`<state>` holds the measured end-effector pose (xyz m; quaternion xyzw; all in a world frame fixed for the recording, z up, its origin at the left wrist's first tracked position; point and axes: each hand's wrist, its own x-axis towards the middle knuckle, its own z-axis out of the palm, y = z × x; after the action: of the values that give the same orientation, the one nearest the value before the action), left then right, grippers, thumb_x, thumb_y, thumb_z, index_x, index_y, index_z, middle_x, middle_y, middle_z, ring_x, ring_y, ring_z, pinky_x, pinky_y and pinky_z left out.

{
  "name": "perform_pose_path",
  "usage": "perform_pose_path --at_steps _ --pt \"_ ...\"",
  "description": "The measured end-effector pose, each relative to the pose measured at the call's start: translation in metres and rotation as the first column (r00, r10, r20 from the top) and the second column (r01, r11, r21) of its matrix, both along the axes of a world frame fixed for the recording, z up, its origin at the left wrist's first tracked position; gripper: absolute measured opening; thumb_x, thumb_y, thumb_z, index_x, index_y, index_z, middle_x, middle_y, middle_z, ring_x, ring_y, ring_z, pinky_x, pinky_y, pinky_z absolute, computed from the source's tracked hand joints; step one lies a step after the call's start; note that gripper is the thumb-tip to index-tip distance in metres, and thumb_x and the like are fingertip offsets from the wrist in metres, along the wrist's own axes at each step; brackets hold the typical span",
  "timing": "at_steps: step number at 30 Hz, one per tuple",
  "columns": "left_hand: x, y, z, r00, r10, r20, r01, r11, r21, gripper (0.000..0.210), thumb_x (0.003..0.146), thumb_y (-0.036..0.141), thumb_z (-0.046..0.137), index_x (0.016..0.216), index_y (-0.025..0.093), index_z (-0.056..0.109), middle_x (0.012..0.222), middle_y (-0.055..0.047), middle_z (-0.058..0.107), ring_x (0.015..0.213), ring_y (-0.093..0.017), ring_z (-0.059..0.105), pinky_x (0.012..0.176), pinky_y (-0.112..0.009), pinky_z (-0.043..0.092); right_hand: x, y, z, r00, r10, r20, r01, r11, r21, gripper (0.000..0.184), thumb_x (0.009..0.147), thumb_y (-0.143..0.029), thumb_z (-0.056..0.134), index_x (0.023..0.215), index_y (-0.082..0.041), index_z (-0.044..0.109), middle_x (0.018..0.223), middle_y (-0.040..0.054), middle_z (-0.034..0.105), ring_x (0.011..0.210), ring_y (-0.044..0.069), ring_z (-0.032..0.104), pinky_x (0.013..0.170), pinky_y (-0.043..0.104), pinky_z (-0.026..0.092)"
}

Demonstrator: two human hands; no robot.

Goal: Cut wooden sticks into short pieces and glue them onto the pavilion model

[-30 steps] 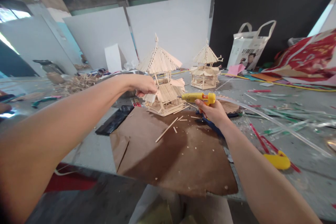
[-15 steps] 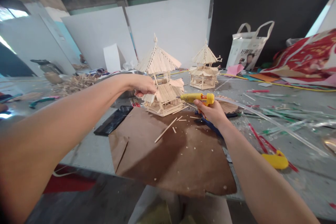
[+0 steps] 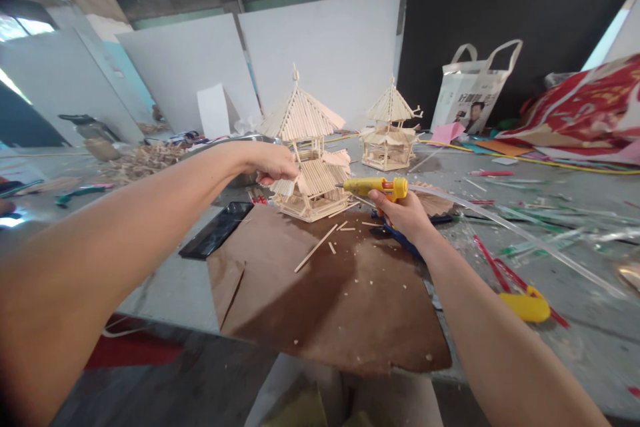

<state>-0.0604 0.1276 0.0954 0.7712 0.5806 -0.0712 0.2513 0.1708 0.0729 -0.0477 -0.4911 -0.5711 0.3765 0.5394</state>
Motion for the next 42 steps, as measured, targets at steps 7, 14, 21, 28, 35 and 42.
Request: perform_pose_path --at_steps 7,14,21,28,35,42 --pt "0.0001 0.0015 0.0004 1.000 -0.002 -0.028 0.002 1.000 -0.001 0.017 0.051 0.020 0.048 0.042 0.019 0.034 0.038 0.003 0.027 0.037 -0.009 0.032 0.038 -0.024 0.027 0.0015 0.0014 -0.0021 1.000 0.008 0.004 -0.008 1.000 0.012 0.041 0.061 -0.055 0.058 0.050 -0.017 0.048 0.042 -0.0025 0.047 0.032 0.006 0.036 0.032 0.021 0.029" --pt "-0.0005 0.0031 0.0009 0.998 -0.017 -0.053 0.017 1.000 0.009 0.017 0.052 0.021 0.049 0.044 0.018 0.034 0.038 0.003 0.029 0.037 -0.009 0.035 0.038 -0.024 0.028 -0.0001 -0.0004 0.0007 1.000 0.005 0.012 -0.005 1.000 0.008 0.042 0.061 -0.056 0.057 0.049 -0.017 0.048 0.042 -0.0023 0.047 0.033 0.006 0.037 0.032 0.021 0.029" --pt "-0.0017 0.0050 0.0005 0.997 -0.043 -0.069 0.042 0.999 -0.020 0.017 0.055 0.022 0.046 0.046 0.018 0.032 0.039 0.003 0.028 0.037 -0.009 0.036 0.038 -0.024 0.029 -0.0014 -0.0010 0.0021 1.000 0.012 -0.008 -0.012 1.000 -0.005 0.043 0.059 -0.057 0.058 0.050 -0.017 0.047 0.042 -0.0030 0.046 0.032 0.005 0.036 0.031 0.020 0.028" --pt "-0.0026 0.0058 0.0003 0.997 -0.032 -0.066 0.032 0.999 -0.014 0.014 0.057 0.022 0.047 0.049 0.018 0.036 0.041 0.003 0.030 0.040 -0.010 0.037 0.041 -0.025 0.031 0.0000 -0.0001 0.0004 1.000 0.009 0.003 -0.009 1.000 -0.006 0.043 0.060 -0.057 0.057 0.051 -0.017 0.047 0.044 -0.0026 0.046 0.033 0.005 0.036 0.032 0.021 0.029" --pt "0.0004 -0.0009 0.0040 0.996 -0.025 -0.090 0.026 1.000 0.014 0.008 0.057 0.021 0.047 0.052 0.017 0.042 0.045 0.001 0.034 0.041 -0.010 0.037 0.043 -0.027 0.030 0.0000 0.0004 0.0004 1.000 0.014 0.006 -0.014 1.000 0.005 0.043 0.060 -0.057 0.057 0.051 -0.016 0.047 0.043 -0.0027 0.046 0.033 0.005 0.036 0.032 0.020 0.028" --pt "-0.0011 -0.0005 0.0030 0.998 -0.009 -0.055 0.010 1.000 0.017 0.014 0.056 0.021 0.048 0.048 0.018 0.037 0.042 0.003 0.029 0.040 -0.010 0.036 0.043 -0.027 0.027 0.0005 0.0002 -0.0001 1.000 0.020 0.012 -0.020 1.000 0.009 0.043 0.061 -0.057 0.057 0.051 -0.016 0.047 0.043 -0.0025 0.047 0.032 0.005 0.036 0.031 0.020 0.027"
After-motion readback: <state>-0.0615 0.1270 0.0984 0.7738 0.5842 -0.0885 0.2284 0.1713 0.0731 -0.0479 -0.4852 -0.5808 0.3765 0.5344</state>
